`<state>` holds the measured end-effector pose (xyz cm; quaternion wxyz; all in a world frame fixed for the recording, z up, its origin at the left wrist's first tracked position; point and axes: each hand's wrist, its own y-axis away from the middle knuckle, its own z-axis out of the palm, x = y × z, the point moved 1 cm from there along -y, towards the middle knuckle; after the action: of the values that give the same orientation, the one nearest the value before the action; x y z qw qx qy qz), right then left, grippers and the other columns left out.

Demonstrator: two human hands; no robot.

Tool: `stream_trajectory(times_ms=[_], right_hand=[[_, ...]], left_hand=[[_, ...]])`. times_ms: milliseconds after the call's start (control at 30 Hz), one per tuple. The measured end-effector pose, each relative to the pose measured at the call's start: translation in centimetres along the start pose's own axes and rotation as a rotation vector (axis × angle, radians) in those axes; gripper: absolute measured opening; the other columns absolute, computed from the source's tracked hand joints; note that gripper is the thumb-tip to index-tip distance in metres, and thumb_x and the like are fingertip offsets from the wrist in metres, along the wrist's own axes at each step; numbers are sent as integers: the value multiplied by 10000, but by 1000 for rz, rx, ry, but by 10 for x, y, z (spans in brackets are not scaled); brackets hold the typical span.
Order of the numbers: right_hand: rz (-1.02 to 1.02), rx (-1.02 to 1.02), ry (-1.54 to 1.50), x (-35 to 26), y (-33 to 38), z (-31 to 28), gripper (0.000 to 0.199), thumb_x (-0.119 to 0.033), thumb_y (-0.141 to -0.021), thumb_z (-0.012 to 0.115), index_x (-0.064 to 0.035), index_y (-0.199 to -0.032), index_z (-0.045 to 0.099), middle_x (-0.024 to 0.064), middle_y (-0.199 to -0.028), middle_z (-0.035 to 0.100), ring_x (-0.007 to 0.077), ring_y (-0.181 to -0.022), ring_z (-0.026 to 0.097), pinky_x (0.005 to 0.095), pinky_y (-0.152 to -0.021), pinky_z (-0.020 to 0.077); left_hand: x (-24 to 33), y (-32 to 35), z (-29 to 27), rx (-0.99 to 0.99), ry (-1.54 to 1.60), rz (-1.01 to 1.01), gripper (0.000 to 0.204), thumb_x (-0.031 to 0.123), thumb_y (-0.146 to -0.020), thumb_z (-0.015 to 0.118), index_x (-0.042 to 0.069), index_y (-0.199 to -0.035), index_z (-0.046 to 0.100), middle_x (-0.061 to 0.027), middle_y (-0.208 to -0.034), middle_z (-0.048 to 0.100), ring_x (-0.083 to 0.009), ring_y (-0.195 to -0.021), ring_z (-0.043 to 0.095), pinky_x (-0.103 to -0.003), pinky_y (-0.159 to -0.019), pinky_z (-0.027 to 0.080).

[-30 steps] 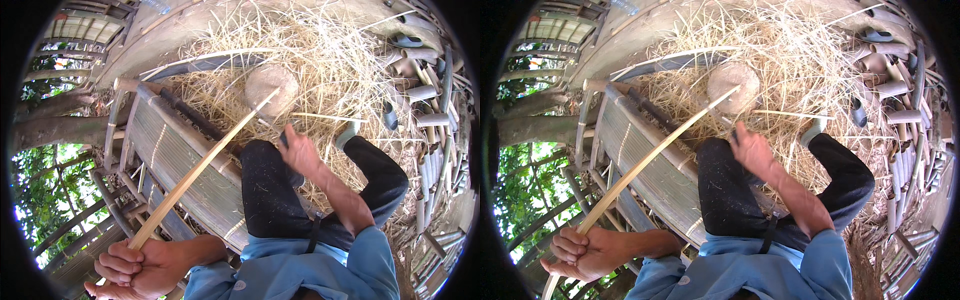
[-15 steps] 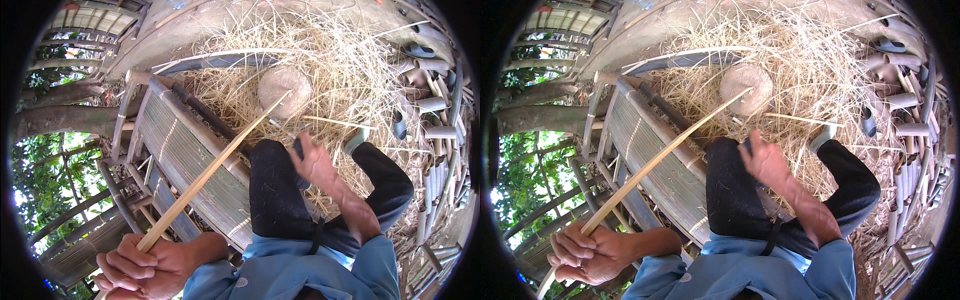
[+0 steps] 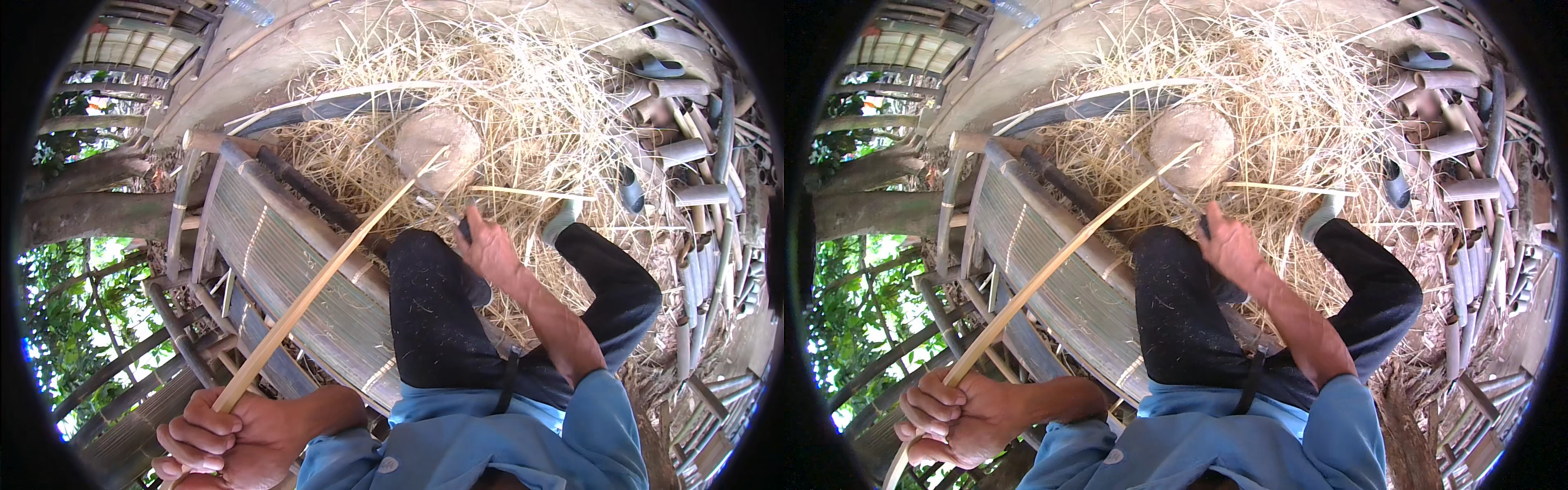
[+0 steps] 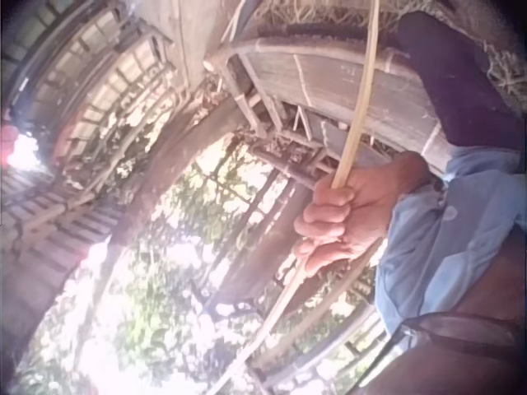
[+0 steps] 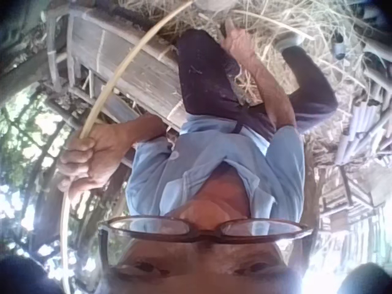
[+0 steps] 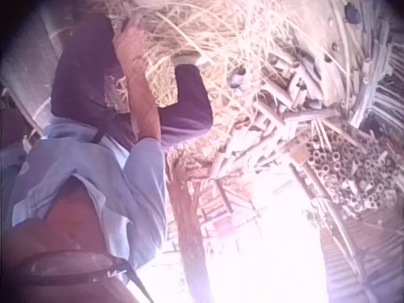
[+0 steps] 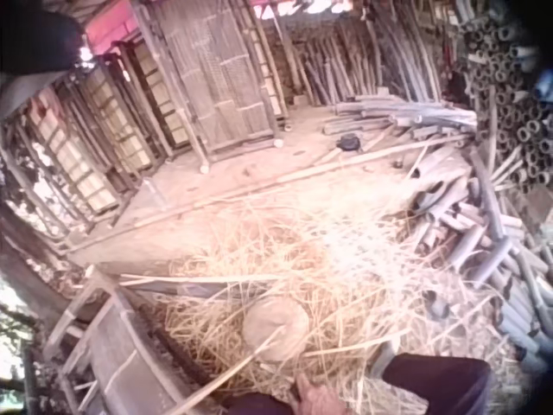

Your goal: The person scrapes a thin strip of bamboo with a knife, repeatedly pulling the blade along the length of the material to smooth it while sitting in a workshop area.

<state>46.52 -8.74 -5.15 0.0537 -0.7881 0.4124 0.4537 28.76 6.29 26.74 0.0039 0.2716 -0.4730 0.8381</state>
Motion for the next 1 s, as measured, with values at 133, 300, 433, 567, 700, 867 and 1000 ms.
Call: stream_trajectory(times_ms=[133, 300, 433, 567, 700, 867, 1000], right_hand=[[-26, 181, 132, 92, -35, 30, 369, -239, -947, 643, -22, -1188, 466, 263, -748, 674, 463, -651, 674, 527, -602, 568], [200, 285, 177, 185, -44, 39, 370, -336, -882, 698, -62, -1092, 565, 223, -813, 695, 457, -764, 682, 518, -700, 559], [-4, 483, 354, 160, -16, 31, 319, -358, -846, 733, -75, -956, 634, 194, -818, 703, 432, -761, 693, 482, -679, 560], [110, 450, -68, 67, 3, -44, 348, -310, -864, 732, -53, -1068, 616, 192, -812, 703, 397, -750, 708, 451, -645, 563], [143, 513, -166, 38, 35, -110, 370, -271, -875, 736, -57, -1146, 603, 170, -829, 715, 323, -749, 718, 423, -676, 566], [30, 767, -39, 42, 73, -162, 276, -282, -901, 745, -36, -976, 647, 142, -778, 711, 240, -676, 685, 363, -652, 545], [-24, 604, -323, -4, 76, -154, 281, -277, -943, 719, -19, -905, 614, 48, -678, 582, 123, -625, 518, 308, -567, 422]], left_hand=[[0, -9, -13, -65, 0, 21, 352, 324, -1063, 491, 94, -807, 417, 4, -677, 346, -109, -554, 275, -275, -514, 274], [-48, -48, 18, -33, -114, -54, 261, 248, -1079, 442, 65, -908, 514, -9, -710, 373, -147, -560, 320, -277, -526, 331], [-156, -29, 40, -144, -597, -191, 187, 221, -1040, 542, 34, -1029, 539, -67, -914, 528, -179, -851, 506, -335, -816, 432], [-279, 71, -17, -240, -670, -525, 138, 134, -1061, 504, 45, -1165, 526, -77, -1014, 635, -192, -1028, 593, -366, -964, 449], [-278, 42, -24, -276, -698, -458, 263, 157, -1075, 500, 37, -1300, 565, -31, -872, 590, -139, -865, 574, -304, -860, 466], [-176, -61, -4, -50, -657, -331, 293, 166, -1070, 523, 45, -1319, 616, 28, -766, 556, -62, -680, 493, -246, -650, 422], [-92, -48, -53, -16, -730, -393, 243, 179, -1055, 569, 55, -1220, 697, 88, -703, 524, -12, -602, 411, -220, -531, 330]])
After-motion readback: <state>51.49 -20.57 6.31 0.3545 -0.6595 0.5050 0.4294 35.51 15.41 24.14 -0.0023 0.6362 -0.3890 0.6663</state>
